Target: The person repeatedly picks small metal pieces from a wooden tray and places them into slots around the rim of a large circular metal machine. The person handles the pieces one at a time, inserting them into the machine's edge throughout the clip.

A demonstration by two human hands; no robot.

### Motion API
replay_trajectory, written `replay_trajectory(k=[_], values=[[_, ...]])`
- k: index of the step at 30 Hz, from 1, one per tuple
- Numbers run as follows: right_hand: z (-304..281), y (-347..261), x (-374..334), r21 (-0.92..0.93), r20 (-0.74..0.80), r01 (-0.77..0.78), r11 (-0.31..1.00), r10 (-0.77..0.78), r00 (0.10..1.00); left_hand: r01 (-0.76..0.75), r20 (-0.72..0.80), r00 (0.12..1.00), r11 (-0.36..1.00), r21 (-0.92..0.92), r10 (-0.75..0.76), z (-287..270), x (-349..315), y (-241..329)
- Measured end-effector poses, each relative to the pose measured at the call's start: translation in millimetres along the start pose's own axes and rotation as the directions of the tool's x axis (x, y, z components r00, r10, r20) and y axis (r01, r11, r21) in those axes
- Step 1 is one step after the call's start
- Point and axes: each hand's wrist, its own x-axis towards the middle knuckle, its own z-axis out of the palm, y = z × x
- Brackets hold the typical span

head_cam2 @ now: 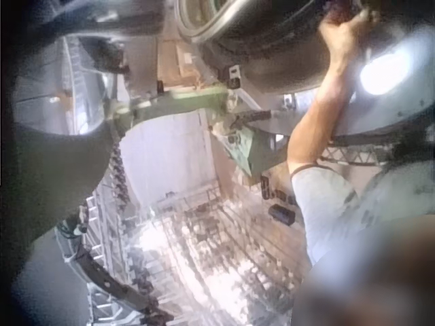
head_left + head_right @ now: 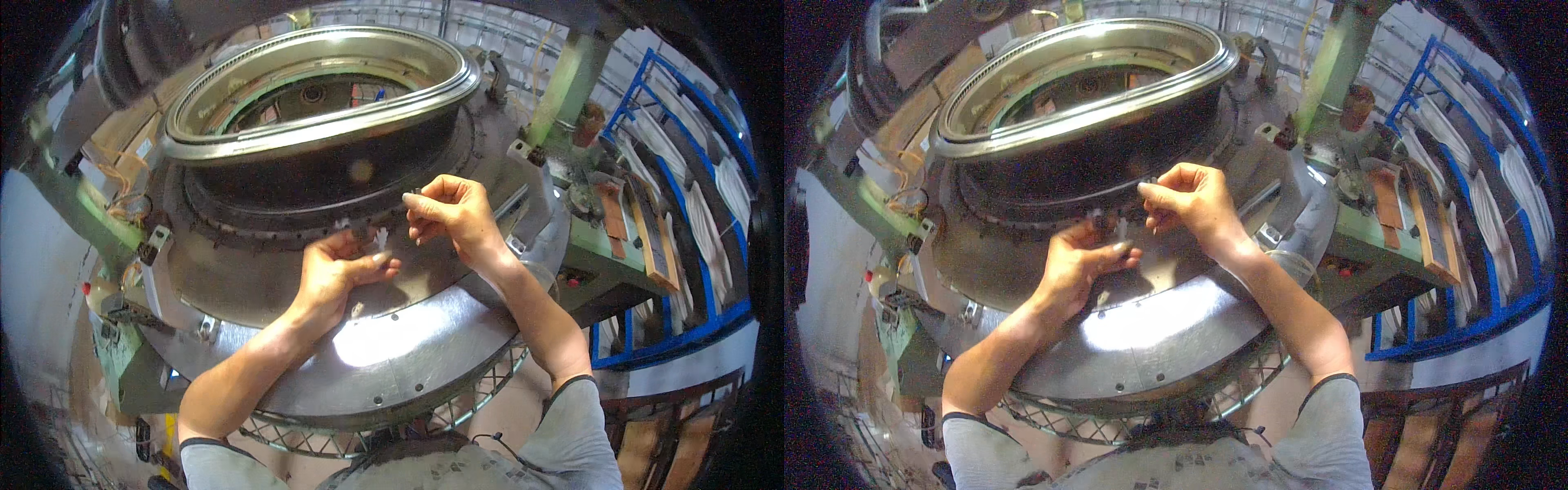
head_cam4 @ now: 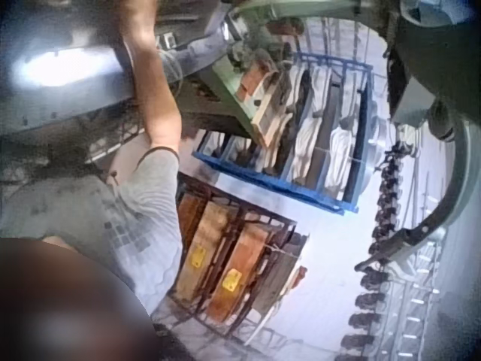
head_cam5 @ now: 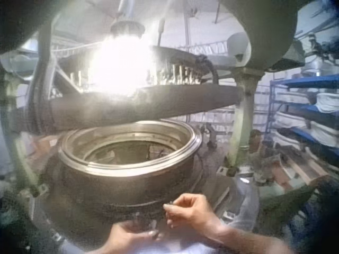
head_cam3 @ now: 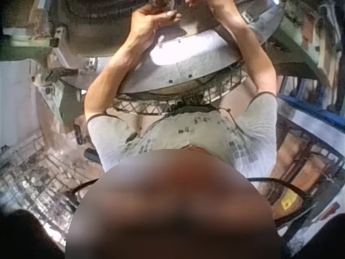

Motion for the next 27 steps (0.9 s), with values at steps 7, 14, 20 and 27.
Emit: replay_trajectory(k=[7, 14, 20, 27], values=[[6, -43, 24, -0.412, -0.052, 0.372, 0.832, -0.429, 0.902, 0.032, 0.021, 0.999, 0.999, 0.025, -0.033, 6, -6, -2], [20, -54, 43, -0.786, -0.023, 0.433, 0.441, -0.720, 0.693, 0.078, 0.049, 0.996, 0.997, -0.026, -0.077, 17, -20, -4], [25, -49, 48, -0.820, 0.091, 0.519, 0.241, -0.841, 0.534, 0.114, 0.096, 0.988, 0.988, 0.102, -0.123, 24, -28, -3], [27, -45, 49, -0.847, 0.128, 0.496, 0.190, -0.833, 0.538, 0.118, 0.091, 0.988, 0.987, 0.112, -0.129, 22, -26, -4]])
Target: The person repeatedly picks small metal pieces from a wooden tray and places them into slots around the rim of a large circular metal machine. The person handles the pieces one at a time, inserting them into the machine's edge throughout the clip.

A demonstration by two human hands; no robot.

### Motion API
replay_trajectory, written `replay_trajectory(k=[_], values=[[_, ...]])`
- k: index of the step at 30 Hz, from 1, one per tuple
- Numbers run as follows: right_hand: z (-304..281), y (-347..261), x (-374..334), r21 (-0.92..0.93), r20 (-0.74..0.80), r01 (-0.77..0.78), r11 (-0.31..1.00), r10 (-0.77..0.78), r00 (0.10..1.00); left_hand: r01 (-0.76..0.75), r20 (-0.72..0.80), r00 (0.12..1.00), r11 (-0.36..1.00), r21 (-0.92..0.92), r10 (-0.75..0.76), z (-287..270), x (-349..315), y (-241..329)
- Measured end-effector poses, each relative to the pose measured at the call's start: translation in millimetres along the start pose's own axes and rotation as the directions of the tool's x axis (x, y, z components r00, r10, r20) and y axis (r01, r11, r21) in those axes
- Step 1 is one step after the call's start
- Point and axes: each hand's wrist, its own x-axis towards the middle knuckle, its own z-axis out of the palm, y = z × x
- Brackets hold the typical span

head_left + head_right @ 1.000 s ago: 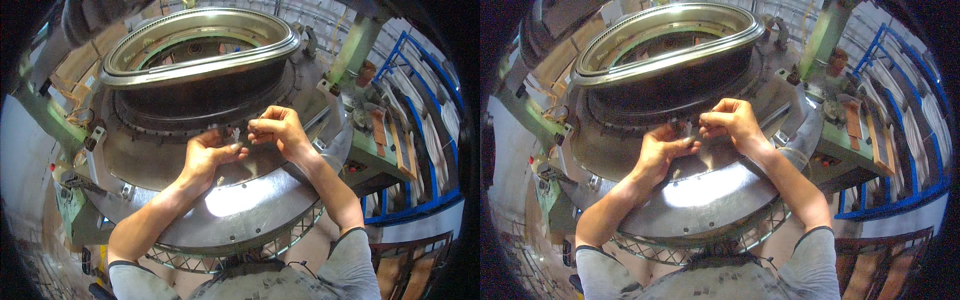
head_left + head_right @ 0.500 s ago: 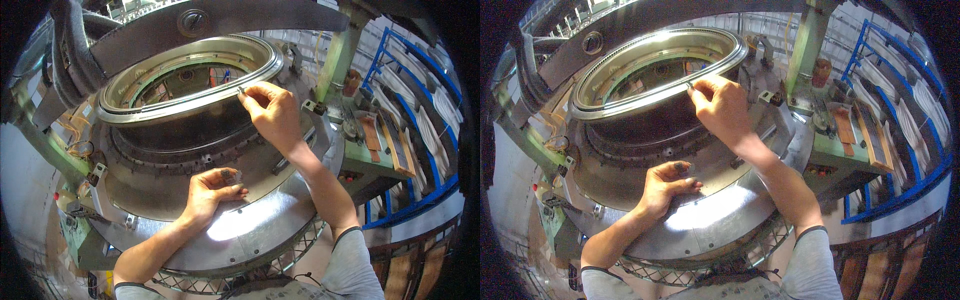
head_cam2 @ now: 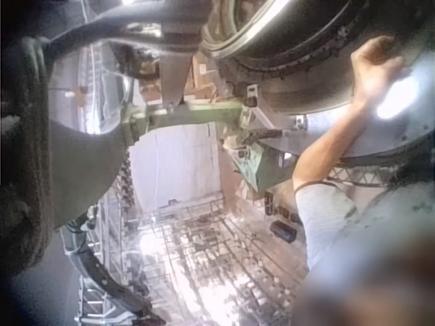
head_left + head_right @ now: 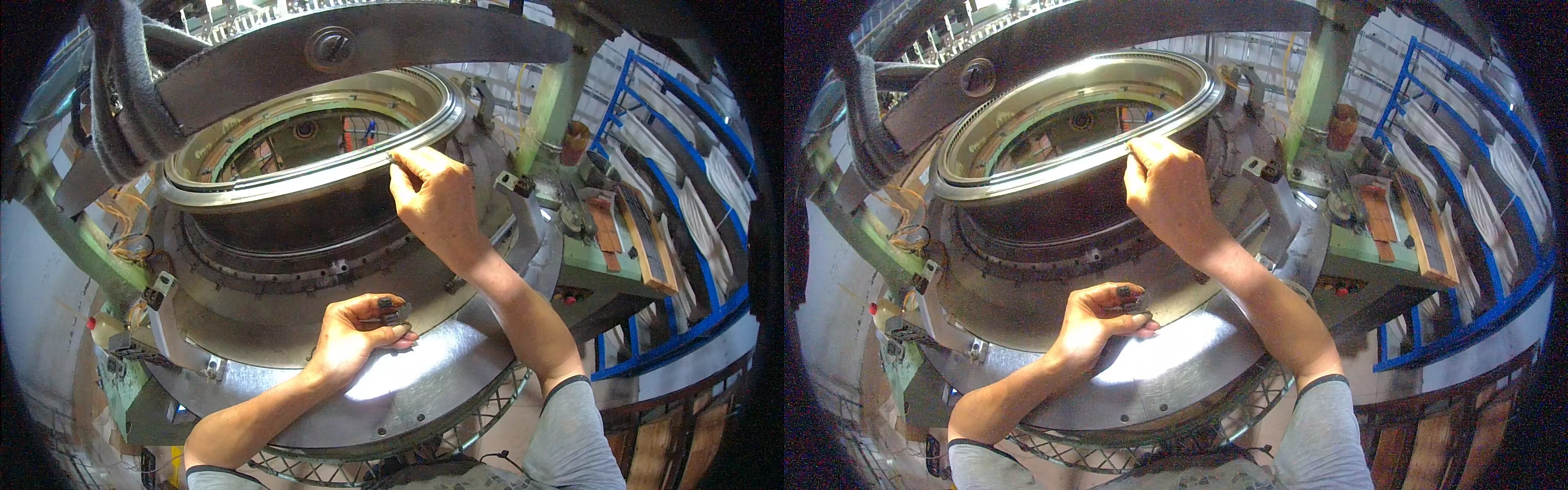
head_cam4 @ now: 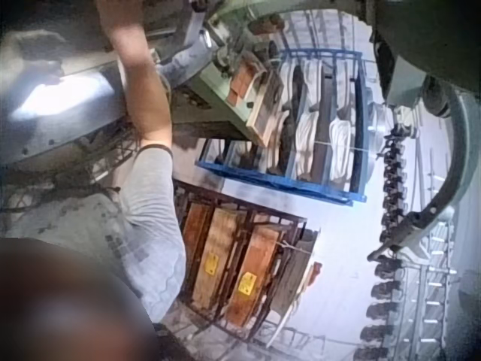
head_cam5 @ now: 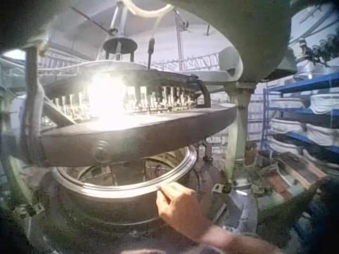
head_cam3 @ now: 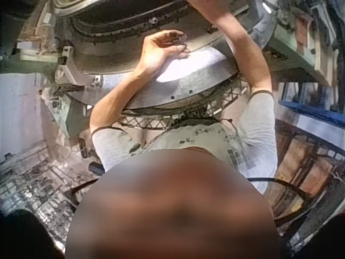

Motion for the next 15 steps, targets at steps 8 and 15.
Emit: replay_trajectory(k=[8, 15], values=[[1.8, 1.1, -0.3, -0.042, 0.066, 0.007, 0.999, -0.005, 0.998, -0.022, 0.008, 1.000, 1.000, -0.009, 0.022, -0.1, 0.9, -0.7], [-0.2, 4.8, 7.8, 0.118, 0.055, -0.058, 0.991, 0.052, 0.997, -0.009, 0.000, 1.000, 1.000, 0.004, 0.009, -1.3, 1.7, 0.4]])
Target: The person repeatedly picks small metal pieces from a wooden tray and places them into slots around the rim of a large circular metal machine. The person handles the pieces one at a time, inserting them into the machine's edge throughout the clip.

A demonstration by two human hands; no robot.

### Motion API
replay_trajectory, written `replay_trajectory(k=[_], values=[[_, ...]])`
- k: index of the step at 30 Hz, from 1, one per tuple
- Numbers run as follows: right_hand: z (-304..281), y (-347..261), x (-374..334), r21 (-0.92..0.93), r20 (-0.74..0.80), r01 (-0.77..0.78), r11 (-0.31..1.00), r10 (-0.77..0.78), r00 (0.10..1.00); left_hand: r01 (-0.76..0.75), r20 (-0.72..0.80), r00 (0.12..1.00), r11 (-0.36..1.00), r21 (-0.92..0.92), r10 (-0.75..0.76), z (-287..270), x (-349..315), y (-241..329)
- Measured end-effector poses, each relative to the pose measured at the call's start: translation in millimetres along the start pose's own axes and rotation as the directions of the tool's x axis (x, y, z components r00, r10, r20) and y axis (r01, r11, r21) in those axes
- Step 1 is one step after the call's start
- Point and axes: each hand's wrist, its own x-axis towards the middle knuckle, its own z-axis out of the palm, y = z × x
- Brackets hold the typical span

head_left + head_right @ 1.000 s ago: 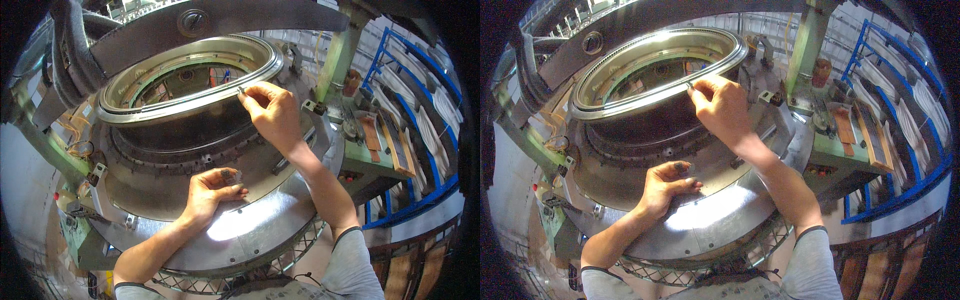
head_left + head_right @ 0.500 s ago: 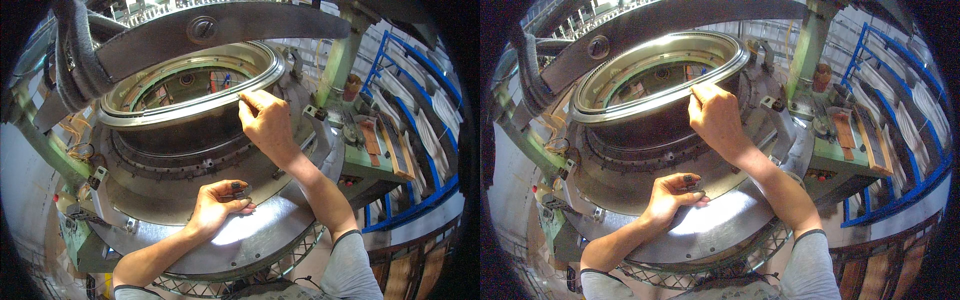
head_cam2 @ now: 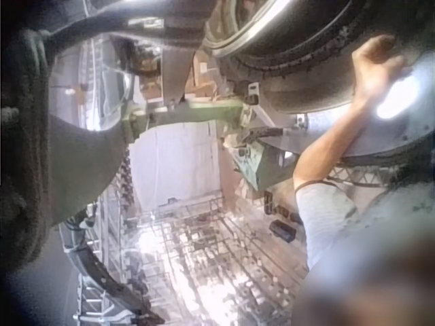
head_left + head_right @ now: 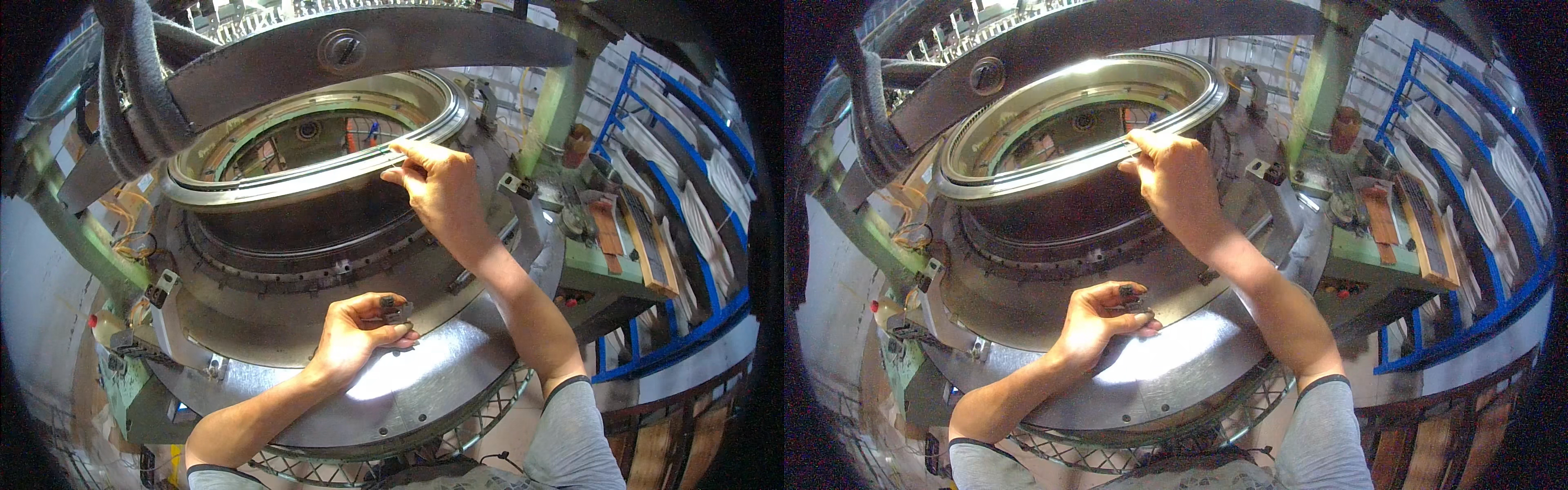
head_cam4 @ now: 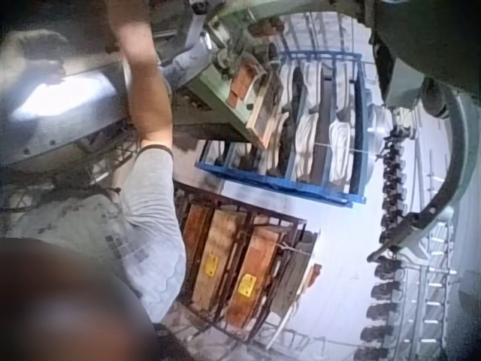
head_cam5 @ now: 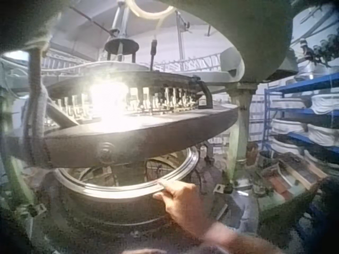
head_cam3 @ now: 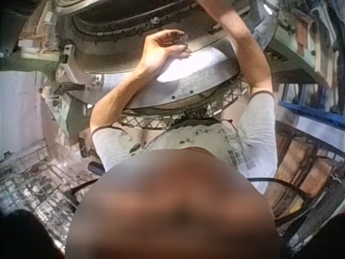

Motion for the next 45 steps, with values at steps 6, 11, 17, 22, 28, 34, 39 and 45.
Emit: replay_trajectory(k=[6, 11, 17, 22, 28, 34, 39, 45], values=[[2, 18, 12, -0.046, 0.062, 0.092, 0.995, -0.090, 0.994, 0.006, 0.001, 1.000, 1.000, -0.017, -0.006, -1, 0, 0], [-5, 18, 17, -0.095, 0.166, 0.135, 0.986, -0.118, 0.979, -0.016, -0.007, 1.000, 1.000, -0.009, 0.016, -1, 0, 1], [-46, -12, -29, 0.187, 0.530, -0.324, 0.927, 0.182, 0.828, -0.099, -0.024, 0.995, 0.991, -0.094, 0.097, -9, 3, 6], [-42, -22, -71, 0.241, 0.819, -0.513, 0.824, 0.111, 0.563, -0.147, -0.039, 0.989, 0.987, -0.064, 0.144, -18, 10, 10], [-36, -24, -84, 0.200, 0.711, -0.658, 0.726, 0.355, 0.607, -0.169, -0.018, 0.986, 0.986, -0.016, 0.168, -18, 11, 14], [-32, -21, -92, 0.295, 0.710, -0.569, 0.768, 0.222, 0.668, -0.198, 0.002, 0.980, 0.979, 0.044, 0.198, -18, 11, 13], [-27, -26, -97, 0.278, 0.674, -0.582, 0.764, 0.276, 0.685, -0.223, -0.062, 0.971, 0.970, 0.101, 0.229, -15, 11, 12], [-29, -26, -97, 0.265, 0.725, -0.669, 0.695, 0.314, 0.614, -0.251, -0.055, 0.964, 0.959, 0.135, 0.260, -22, 15, 9]])
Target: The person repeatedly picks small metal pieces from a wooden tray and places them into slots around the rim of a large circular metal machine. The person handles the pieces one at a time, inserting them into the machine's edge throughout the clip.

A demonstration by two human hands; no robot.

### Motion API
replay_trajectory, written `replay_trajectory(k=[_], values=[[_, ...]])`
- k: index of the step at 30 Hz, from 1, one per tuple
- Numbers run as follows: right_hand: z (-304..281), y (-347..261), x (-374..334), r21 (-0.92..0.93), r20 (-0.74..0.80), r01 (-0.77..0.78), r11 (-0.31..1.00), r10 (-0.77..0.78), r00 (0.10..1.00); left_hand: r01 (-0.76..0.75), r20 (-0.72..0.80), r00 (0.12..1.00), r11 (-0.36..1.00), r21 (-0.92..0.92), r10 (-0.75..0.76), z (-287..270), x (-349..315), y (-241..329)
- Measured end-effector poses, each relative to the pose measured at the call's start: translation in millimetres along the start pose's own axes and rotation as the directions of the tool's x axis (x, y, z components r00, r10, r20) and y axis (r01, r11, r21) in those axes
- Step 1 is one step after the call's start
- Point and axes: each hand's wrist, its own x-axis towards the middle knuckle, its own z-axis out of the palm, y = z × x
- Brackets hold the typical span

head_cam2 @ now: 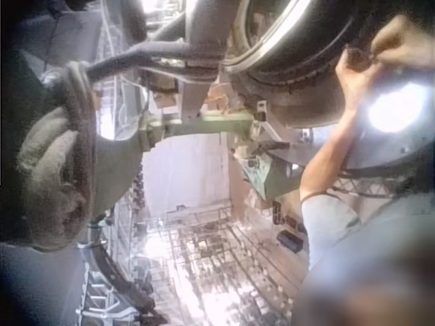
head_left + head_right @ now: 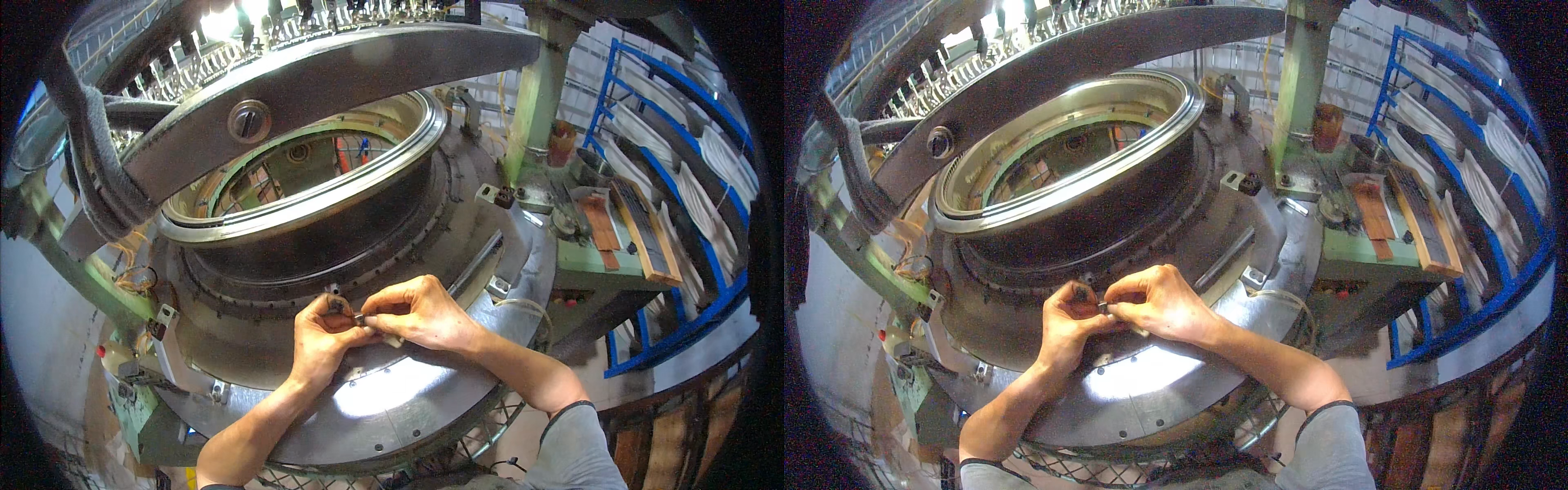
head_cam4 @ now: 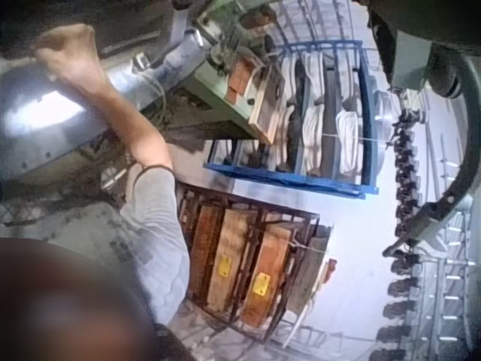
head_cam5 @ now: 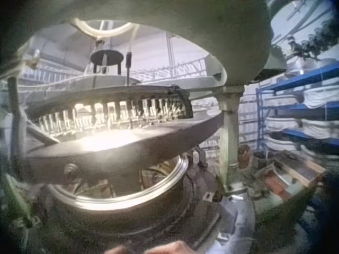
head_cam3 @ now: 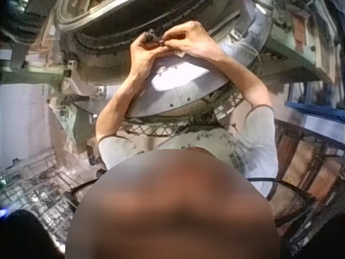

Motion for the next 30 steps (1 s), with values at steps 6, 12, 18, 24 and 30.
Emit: replay_trajectory(k=[6, 12, 18, 24, 30], values=[[0, 7, 1, -0.048, -0.021, 0.108, 0.993, -0.109, 0.994, -0.013, -0.004, 1.000, 1.000, 0.028, 0.013, -2, 1, -7], [-1, 4, 0, -0.096, -0.026, 0.071, 0.993, -0.074, 0.997, 0.007, -0.027, 1.000, 1.000, 0.030, -0.006, 1, 1, -4], [0, 5, 1, -0.010, -0.041, -0.002, 1.000, 0.001, 0.999, -0.050, -0.057, 0.997, 0.997, 0.055, 0.053, 4, 1, -2], [5, 9, 2, 0.003, -0.071, 0.010, 1.000, -0.010, 0.997, -0.158, -0.039, 0.983, 0.928, 0.339, 0.181, -1, -1, -8], [6, 10, 3, -0.036, -0.103, 0.053, 0.998, -0.057, 0.993, -0.155, -0.059, 0.980, 0.911, 0.382, 0.191, -4, 0, -15]])
